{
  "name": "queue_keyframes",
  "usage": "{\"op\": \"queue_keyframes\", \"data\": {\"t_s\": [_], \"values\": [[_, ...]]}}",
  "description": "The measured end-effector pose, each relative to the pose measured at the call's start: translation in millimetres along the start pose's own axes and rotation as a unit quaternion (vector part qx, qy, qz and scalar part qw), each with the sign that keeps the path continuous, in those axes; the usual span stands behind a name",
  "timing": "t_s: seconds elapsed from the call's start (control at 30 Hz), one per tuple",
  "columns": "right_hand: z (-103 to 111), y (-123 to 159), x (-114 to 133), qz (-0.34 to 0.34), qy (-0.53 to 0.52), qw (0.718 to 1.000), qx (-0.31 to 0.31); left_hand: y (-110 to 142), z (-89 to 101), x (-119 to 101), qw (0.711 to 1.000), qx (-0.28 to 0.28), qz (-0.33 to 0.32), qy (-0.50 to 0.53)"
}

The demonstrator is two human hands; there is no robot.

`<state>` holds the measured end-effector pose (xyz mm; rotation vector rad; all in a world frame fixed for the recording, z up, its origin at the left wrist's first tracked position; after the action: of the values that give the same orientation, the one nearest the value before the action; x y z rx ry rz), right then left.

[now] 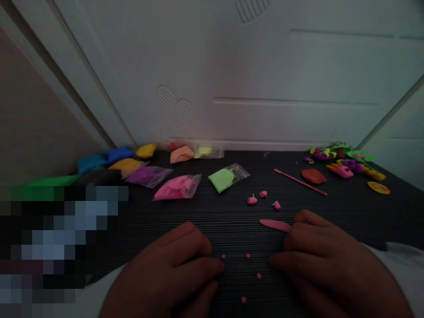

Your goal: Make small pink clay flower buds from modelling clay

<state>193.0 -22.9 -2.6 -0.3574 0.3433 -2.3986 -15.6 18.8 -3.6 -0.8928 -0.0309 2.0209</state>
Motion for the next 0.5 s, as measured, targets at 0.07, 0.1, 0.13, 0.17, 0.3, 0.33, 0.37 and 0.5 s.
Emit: {"op": "queue_keyframes", "data": {"t_s": [0.07,0.1,0.13,0.17,0.3,0.33,0.37,0.5], "values": [[1.0,-0.5,-0.3,-0.001,0.002,1.0,-0.004,-0.4,-0.5,-0.3,1.0,0.004,0.004,-0.001],[1.7,-0.6,-0.2,0.002,0.001,1.0,-0.013,-0.5,-0.7,-0.6,1.0,0.007,0.003,-0.002],[2.3,-0.7,-0.1,0.006,-0.001,1.0,-0.022,-0.4,-0.8,-0.7,1.0,0.009,0.003,-0.005],[2.7,-0.6,-0.1,0.008,-0.003,0.999,-0.032,-0.1,-0.9,-0.6,1.0,0.009,0.006,-0.008],[1.4,-0.8,-0.3,0.012,0.0,0.999,-0.041,1.9,-1.3,-0.1,1.0,0.012,0.006,-0.008],[1.4,-0.9,-0.5,0.009,0.001,0.999,-0.051,2.3,-1.1,-0.1,1.0,0.009,0.002,-0.01],[1.6,-0.9,-0.6,0.007,0.001,0.998,-0.064,2.6,-1.4,0.1,1.0,0.013,0.004,-0.006],[1.5,-0.8,-0.5,-0.002,0.002,0.998,-0.07,2.4,-0.2,-0.5,1.0,0.0,0.008,-0.008]]}}
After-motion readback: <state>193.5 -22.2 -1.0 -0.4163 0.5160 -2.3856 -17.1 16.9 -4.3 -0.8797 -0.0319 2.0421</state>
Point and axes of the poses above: each hand's wrist, its own y-axis away from the middle knuckle, its own z-axis out of the back of the hand, x = y × z, the point moved 3 cm from there along -y, towards the middle knuckle, and after that the axes turned 8 degrees about y, right-handed, at the moved point
